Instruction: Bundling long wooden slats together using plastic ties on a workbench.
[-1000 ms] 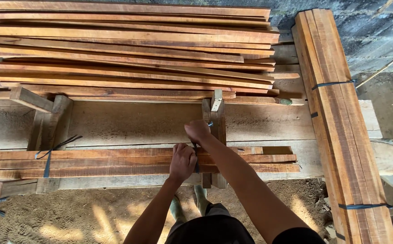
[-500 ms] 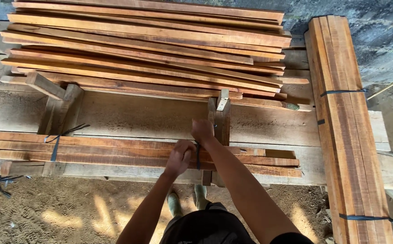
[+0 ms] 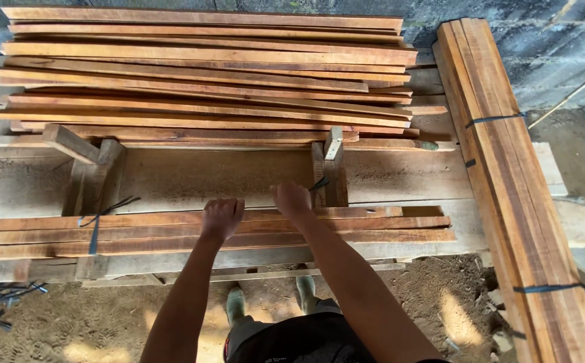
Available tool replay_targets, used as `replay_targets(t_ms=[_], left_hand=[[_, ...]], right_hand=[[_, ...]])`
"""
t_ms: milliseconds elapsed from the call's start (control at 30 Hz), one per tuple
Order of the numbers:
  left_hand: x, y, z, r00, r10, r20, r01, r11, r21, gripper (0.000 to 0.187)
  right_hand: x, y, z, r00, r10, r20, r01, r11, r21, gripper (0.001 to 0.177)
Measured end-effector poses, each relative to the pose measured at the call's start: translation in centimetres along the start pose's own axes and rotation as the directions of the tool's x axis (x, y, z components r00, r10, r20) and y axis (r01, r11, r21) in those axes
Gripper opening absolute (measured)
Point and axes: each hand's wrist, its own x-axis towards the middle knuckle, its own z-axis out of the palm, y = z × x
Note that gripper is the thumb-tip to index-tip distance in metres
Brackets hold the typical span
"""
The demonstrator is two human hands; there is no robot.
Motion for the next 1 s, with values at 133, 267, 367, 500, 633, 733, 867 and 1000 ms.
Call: replay_targets(t_ms=[133,267,367,500,633,733,867,1000], left_hand=[[0.1,-1.0,1.9,0.972,-0.126,0.2,0.132,0.991,-0.013,0.046],[0.1,-1.4,1.4,0.949,-0.102,0.298,0.139,0.985,-0.104,0.045],[-0.5,-3.2,0.1,0.982,0.049,0.183,-0.025,0.991,-0.134,0.039],[-2.9,-7.7,-3.3,0.988,0.15,0.037,-0.147,0.987,-0.056,0.038],[-5.6,-14.3,-8.6,0.978,0.078,0.195,-0.061,0.994,-0.091,0.05],[-6.9,-18.2,-11.3,0.993,0.043,0.105,-0.046,0.999,0.022,0.058],[-8.7,-22.8,-13.6,0.995,0.067,0.072,-0.072,0.994,0.08,0.059],[-10.7,-24.0,-15.5,0.989,0.103,0.104,-0.109,0.993,0.052,0.063]], right_hand=[[-0.9,-2.8,1.7,0.983,0.186,-0.004,-0.185,0.977,0.11,0.065],[-2.7,-5.5,4.7,0.981,0.06,-0.186,-0.076,0.994,-0.079,0.066],[-3.3,-5.4,6.7,0.874,-0.163,-0.458,0.071,0.975,-0.212,0.055],[-3.2,-4.9,9.6,0.657,-0.291,-0.696,0.139,0.954,-0.267,0.037],[-4.6,-3.0,10.0,0.664,-0.304,-0.683,0.131,0.947,-0.295,0.028],[-7.2,-3.3,7.4,0.727,-0.301,-0.617,0.104,0.937,-0.333,0.043],[-10.1,-2.2,5.8,0.715,-0.319,-0.622,0.098,0.927,-0.362,0.057],[-11.3,-1.6,6.3,0.686,-0.379,-0.621,0.105,0.897,-0.43,0.073]])
